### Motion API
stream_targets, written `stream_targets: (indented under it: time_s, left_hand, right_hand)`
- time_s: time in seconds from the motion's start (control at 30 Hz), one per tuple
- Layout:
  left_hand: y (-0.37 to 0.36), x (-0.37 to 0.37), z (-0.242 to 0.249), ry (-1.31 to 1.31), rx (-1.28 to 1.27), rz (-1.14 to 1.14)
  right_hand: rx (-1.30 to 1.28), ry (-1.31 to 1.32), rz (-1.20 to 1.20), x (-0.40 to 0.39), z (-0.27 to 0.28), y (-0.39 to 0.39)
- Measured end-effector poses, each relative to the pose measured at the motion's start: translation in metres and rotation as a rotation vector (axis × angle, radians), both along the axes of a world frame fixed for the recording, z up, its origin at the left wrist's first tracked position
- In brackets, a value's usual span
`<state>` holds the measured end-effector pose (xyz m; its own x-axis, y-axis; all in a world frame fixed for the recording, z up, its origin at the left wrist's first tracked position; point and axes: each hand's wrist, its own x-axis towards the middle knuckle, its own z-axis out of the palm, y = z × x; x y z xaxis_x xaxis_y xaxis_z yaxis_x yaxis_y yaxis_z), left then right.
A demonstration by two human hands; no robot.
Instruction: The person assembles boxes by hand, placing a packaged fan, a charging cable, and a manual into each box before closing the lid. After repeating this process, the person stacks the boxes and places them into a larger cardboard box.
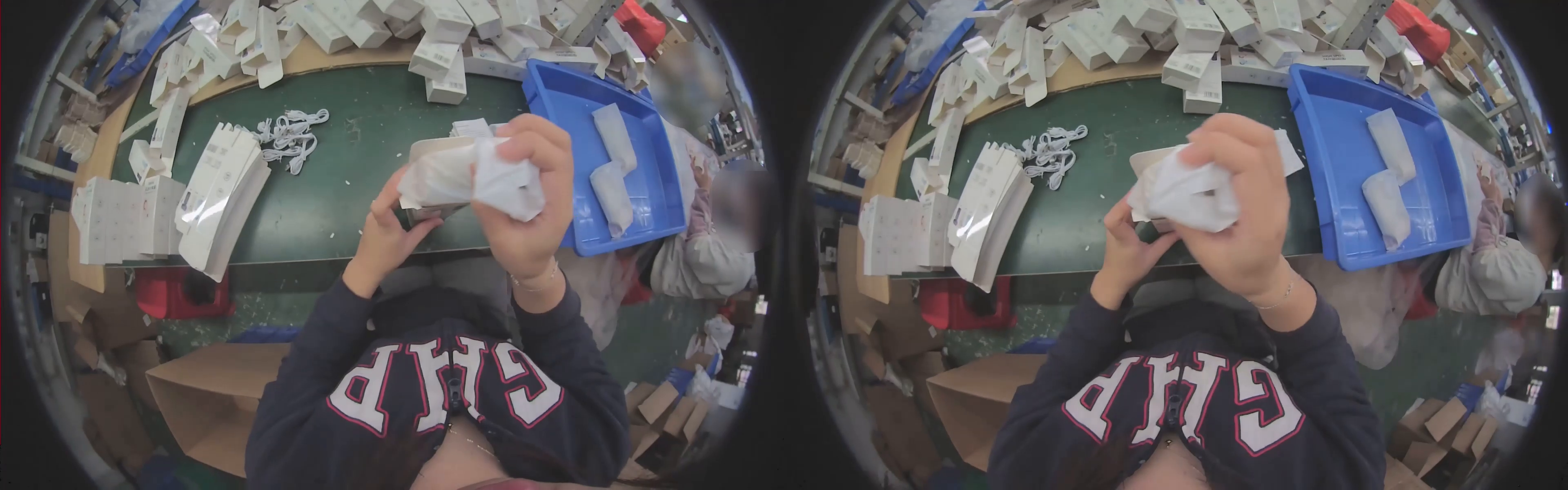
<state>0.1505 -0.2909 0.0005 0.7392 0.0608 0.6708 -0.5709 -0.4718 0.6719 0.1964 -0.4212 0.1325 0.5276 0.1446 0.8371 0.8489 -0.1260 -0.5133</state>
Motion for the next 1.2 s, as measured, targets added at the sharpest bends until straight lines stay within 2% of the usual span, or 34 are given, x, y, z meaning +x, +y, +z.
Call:
stream_targets:
  time_s: [0.1,0.2,0.3,0.4,0.5,0.6,0.77,0.9,1.0,1.07,1.1,1.17,1.2]
  left_hand:
    - [-0.001,0.002,0.022,-0.045,-0.134,-0.021]
    - [0.002,0.0,0.03,-0.06,-0.14,-0.008]
    - [0.003,-0.005,0.046,0.093,-0.068,-0.037]
    - [0.005,-0.006,0.058,0.446,-0.023,-0.035]
    - [0.013,-0.003,0.065,0.27,0.06,-0.022]
    - [0.016,-0.003,0.071,0.273,0.104,-0.065]
    - [0.015,0.003,0.065,0.281,0.036,-0.086]
    - [0.017,0.003,0.06,0.291,0.045,-0.111]
    - [0.019,-0.001,0.058,0.271,0.087,-0.129]
    - [0.021,-0.002,0.063,0.277,0.112,-0.109]
    - [0.023,-0.004,0.063,0.28,0.117,-0.102]
    - [0.027,-0.004,0.063,0.27,0.182,-0.056]
    - [0.029,-0.005,0.064,0.267,0.199,-0.044]
  right_hand:
    - [-0.116,-0.021,0.049,-0.001,0.007,0.003]
    - [-0.159,0.011,0.07,-0.002,0.011,0.001]
    - [-0.336,-0.08,0.058,-0.006,0.013,0.0]
    - [-0.463,-0.07,0.115,-0.009,0.002,0.003]
    - [-0.402,0.102,0.262,-0.005,-0.008,0.001]
    - [-0.396,0.125,0.302,-0.008,-0.019,-0.002]
    - [-0.497,-0.045,0.273,-0.008,-0.034,-0.001]
    - [-0.505,-0.036,0.308,-0.005,-0.034,-0.011]
    - [-0.164,0.113,0.619,0.013,-0.033,-0.028]
    - [-0.267,0.111,0.256,0.038,-0.049,-0.044]
    - [-0.293,0.111,0.167,0.047,-0.059,-0.051]
    - [-0.754,0.218,0.023,0.062,-0.083,-0.063]
    - [-0.868,0.244,-0.015,0.068,-0.095,-0.068]
